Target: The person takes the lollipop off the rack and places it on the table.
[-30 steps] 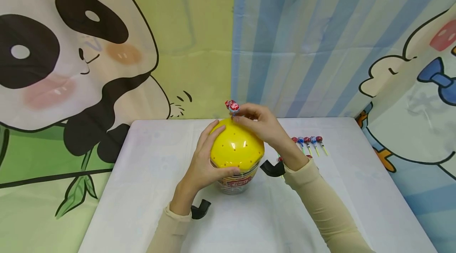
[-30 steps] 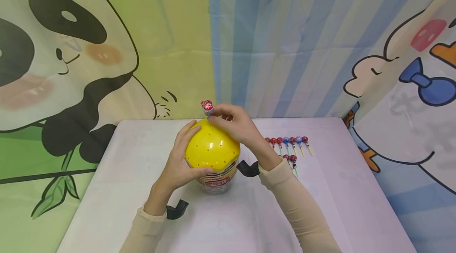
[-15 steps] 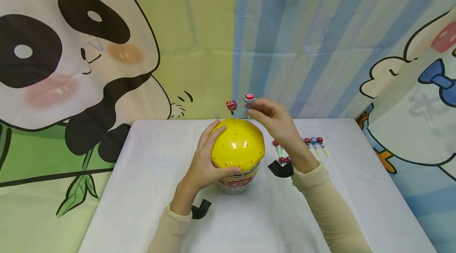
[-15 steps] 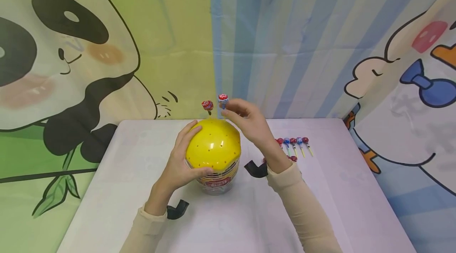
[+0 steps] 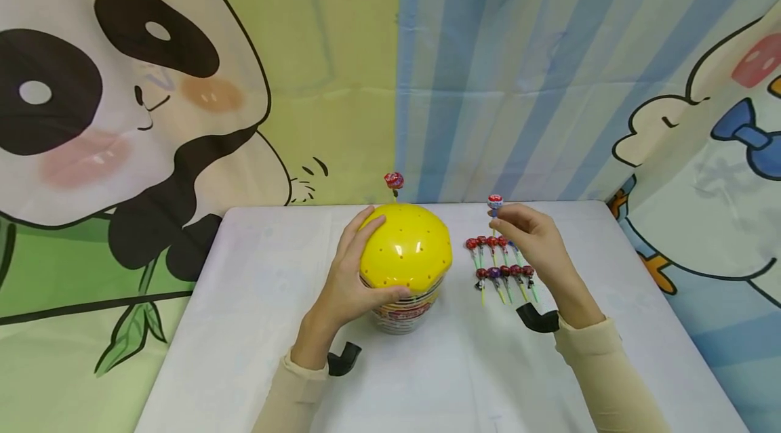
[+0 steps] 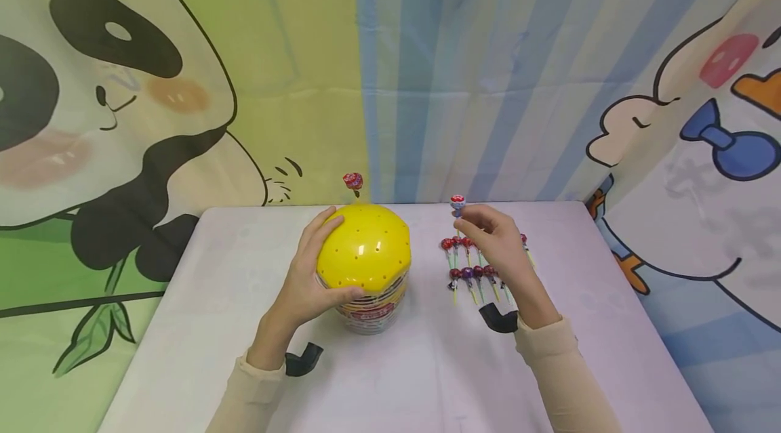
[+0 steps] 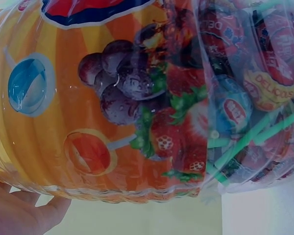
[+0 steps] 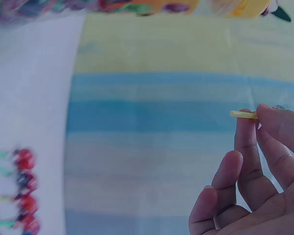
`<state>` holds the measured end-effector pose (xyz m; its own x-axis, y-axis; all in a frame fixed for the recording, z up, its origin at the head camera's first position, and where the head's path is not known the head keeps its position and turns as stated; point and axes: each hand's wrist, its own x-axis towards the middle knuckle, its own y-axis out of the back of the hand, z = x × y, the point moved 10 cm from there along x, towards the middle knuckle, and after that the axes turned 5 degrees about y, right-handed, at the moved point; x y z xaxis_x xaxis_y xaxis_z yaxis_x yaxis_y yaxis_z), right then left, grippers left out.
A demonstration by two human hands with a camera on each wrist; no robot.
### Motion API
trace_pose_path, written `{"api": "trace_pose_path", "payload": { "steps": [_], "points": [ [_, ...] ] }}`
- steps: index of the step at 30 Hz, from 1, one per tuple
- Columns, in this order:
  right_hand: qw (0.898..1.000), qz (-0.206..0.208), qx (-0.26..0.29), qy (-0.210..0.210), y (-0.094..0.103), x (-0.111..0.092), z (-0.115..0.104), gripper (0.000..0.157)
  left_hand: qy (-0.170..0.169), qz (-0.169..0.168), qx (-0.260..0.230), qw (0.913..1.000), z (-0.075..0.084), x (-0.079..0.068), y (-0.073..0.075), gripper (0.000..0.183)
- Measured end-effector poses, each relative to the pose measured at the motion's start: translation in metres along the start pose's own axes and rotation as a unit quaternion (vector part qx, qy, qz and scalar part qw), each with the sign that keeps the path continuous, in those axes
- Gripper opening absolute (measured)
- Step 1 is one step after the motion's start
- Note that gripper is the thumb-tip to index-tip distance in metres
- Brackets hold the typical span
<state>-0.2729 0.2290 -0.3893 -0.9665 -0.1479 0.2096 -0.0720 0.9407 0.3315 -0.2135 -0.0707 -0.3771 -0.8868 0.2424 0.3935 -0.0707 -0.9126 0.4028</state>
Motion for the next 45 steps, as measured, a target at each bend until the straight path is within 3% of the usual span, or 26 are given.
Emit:
{"api": "trace_pose_path", "payload": {
  "steps": [7,13,25,33,45],
  "points": [
    [0.995,0.026,-0.065,-0.071,0.037,-0.030,0.060,0.047,-0.003,0.002,0.001,1.0000,-0.001,0.000,-0.001,0.102],
    [0.985,0.047,-0.119,-0.116,0.063,-0.051,0.105,0.047,-0.005,0.003,0.002,1.0000,-0.001,0.000,0.000,0.102],
    [0.958,0.025,-0.168,-0.233,0.077,-0.077,0.181,0.041,-0.001,0.003,0.001,1.0000,-0.004,0.000,-0.001,0.102],
    [0.942,-0.002,-0.217,-0.256,0.080,-0.082,0.197,0.038,-0.001,0.001,-0.002,1.0000,-0.003,0.000,0.000,0.102],
    [0.933,-0.019,-0.256,-0.254,0.079,-0.083,0.199,0.035,-0.001,0.001,0.000,1.0000,-0.002,0.001,-0.001,0.103]
  ]
}}
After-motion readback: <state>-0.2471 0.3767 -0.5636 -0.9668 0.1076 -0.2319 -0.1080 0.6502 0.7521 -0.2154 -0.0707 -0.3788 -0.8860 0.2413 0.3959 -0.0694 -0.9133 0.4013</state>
